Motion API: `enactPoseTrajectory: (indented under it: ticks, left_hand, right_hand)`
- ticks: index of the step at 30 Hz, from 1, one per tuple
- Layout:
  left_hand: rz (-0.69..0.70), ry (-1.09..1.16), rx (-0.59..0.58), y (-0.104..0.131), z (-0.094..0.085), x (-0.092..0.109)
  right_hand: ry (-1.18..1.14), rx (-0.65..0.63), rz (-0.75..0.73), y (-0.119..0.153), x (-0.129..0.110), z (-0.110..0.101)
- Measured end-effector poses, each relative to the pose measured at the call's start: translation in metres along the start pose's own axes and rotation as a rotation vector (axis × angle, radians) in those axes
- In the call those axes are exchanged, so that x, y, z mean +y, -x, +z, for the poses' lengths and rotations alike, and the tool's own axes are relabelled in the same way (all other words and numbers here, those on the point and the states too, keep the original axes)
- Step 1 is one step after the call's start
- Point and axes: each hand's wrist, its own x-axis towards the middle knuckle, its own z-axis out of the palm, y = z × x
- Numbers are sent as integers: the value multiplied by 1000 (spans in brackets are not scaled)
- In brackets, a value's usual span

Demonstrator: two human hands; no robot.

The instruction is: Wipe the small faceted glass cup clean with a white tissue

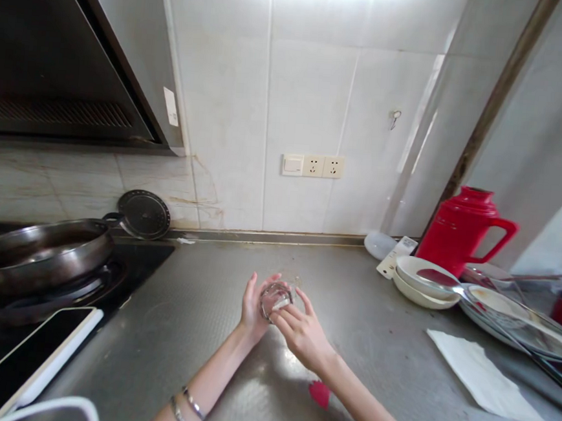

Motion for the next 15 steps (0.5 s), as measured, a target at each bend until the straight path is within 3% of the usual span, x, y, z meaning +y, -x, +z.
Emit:
enactPoseTrajectory:
  ticks: [3, 7, 11, 15]
  left_hand:
    - [-195, -49, -48, -1, -1, 2]
    - [-433, -135, -130, -4, -6, 6]
    - [-548, -234, -264, -3, -10, 15]
    - [-617, -265, -193, -5, -15, 14]
  right_hand:
    - [36, -117, -168, -4, 16, -18]
    - [62, -220, -286, -12, 36, -38]
    - [46, -272, -376, -15, 46, -44]
    - [54, -303, -451, -12, 47, -36]
